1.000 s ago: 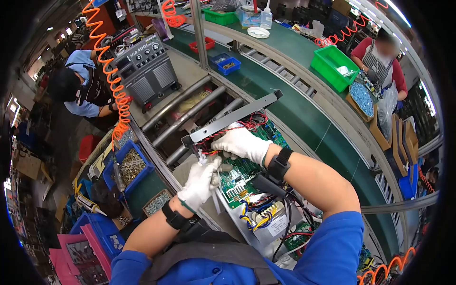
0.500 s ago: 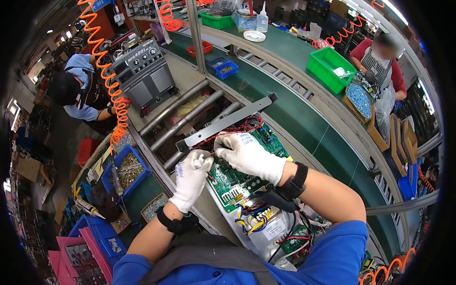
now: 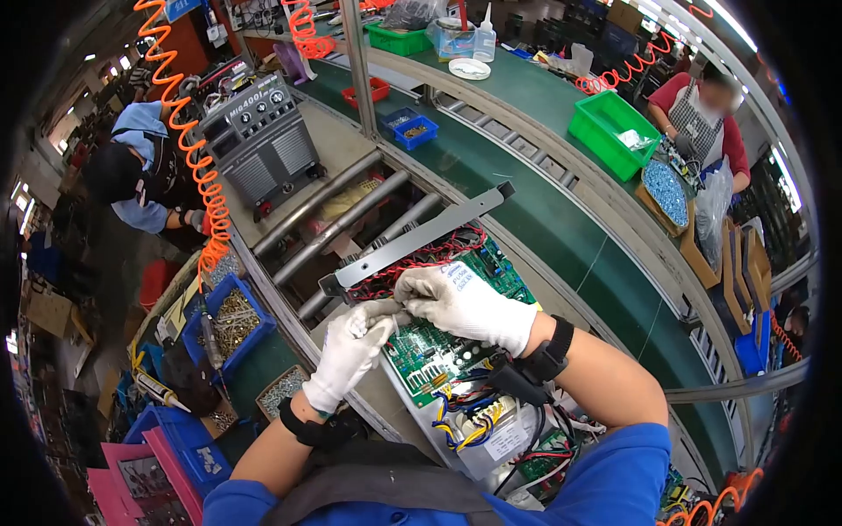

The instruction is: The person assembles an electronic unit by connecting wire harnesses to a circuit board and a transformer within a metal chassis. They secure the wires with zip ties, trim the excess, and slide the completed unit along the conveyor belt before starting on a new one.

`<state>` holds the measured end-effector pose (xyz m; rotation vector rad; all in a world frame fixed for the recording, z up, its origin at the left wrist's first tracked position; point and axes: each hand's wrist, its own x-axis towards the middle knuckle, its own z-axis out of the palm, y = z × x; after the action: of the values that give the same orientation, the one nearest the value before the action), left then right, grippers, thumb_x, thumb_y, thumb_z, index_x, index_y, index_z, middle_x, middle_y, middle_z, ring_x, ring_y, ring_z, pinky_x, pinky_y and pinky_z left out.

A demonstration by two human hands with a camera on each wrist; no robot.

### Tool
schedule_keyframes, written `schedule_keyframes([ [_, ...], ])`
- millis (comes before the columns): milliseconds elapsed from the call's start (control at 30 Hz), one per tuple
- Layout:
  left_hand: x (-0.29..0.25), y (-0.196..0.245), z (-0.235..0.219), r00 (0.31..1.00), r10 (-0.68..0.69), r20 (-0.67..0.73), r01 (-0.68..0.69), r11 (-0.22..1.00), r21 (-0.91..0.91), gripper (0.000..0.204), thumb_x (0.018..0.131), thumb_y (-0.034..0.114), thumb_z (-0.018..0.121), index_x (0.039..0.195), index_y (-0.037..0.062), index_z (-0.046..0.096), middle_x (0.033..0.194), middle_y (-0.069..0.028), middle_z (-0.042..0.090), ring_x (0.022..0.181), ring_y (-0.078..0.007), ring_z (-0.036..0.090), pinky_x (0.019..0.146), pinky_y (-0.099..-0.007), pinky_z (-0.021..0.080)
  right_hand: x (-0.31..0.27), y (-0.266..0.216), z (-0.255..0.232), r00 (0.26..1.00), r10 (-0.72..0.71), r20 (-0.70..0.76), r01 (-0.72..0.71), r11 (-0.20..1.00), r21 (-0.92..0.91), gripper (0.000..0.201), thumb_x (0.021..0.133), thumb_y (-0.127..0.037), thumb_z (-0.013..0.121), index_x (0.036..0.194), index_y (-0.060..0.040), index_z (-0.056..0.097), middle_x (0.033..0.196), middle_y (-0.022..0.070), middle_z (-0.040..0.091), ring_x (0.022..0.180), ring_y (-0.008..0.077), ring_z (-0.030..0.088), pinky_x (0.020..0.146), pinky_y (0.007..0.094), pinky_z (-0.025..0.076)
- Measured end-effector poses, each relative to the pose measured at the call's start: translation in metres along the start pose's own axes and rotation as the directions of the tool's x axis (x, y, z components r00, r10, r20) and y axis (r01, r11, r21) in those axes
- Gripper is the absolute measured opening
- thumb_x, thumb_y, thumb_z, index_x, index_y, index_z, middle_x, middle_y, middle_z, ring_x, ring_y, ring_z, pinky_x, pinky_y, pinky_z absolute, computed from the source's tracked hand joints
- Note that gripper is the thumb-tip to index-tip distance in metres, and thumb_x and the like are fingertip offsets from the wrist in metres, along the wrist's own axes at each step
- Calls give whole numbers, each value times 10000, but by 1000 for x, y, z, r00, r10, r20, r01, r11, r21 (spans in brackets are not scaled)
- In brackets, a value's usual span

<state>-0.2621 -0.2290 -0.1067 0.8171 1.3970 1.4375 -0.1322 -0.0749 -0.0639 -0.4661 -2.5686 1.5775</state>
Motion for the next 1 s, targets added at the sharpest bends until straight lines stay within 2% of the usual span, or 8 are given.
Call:
schedule_keyframes([
  [33,8,-25,-1,984,175,-23,-169,972,163,200,936,102,559,1075,-12,647,949,-47,691,619,-21,500,539,-180,396,0,-5,-3,999,28,-25,-29,999,-43,135,869,-85,574,978,-14,611,779,71,612,760,132,580,704,291,466],
  [133,3,-15,3,994,67,-84,-49,979,198,166,925,106,582,1020,-6,659,844,-8,650,666,-38,506,592,-195,411,-1,-9,-6,986,148,-73,-144,988,54,141,850,-73,612,965,3,643,784,47,630,742,100,571,704,272,468],
  [200,4,-15,4,987,122,-105,-86,951,297,172,866,127,647,995,15,672,830,-95,686,720,-160,644,668,-286,502,-2,-2,-6,991,124,-44,-94,905,415,156,852,-85,634,973,12,654,810,24,640,759,79,568,711,252,470],
  [300,6,-19,4,964,260,-57,-203,856,476,139,862,138,624,943,40,682,840,-167,657,768,-318,656,678,-347,512,0,-4,-7,974,215,-67,-162,876,455,180,849,-102,660,987,14,662,835,12,647,775,76,574,723,240,473],
  [733,7,1,7,947,321,-21,-252,779,574,169,845,163,632,942,26,646,846,-148,673,792,-308,662,696,-341,517,-2,-19,-11,994,108,25,-111,971,213,140,850,-104,641,936,0,677,795,6,625,735,75,560,680,260,464],
  [800,8,7,11,978,182,-101,-117,881,459,150,858,125,657,909,-3,597,711,-50,612,602,-107,541,562,-263,452,-5,-18,-9,986,166,16,-166,964,208,133,845,-99,635,931,-8,681,783,17,623,730,90,574,671,274,467],
  [867,14,7,9,989,132,-70,-85,881,465,193,833,124,666,940,-4,568,718,-56,607,628,-120,560,592,-272,465,-8,-14,-5,992,-94,-88,85,992,-99,126,823,-89,639,923,-29,687,780,57,621,721,149,606,651,298,472],
  [1000,20,10,9,980,177,-89,-89,794,601,172,822,132,630,926,2,590,758,-114,640,705,-209,633,679,-329,496,-33,-32,-2,987,-158,-8,156,981,-118,121,819,-106,655,906,-25,678,803,84,614,726,201,619,649,327,480],
])
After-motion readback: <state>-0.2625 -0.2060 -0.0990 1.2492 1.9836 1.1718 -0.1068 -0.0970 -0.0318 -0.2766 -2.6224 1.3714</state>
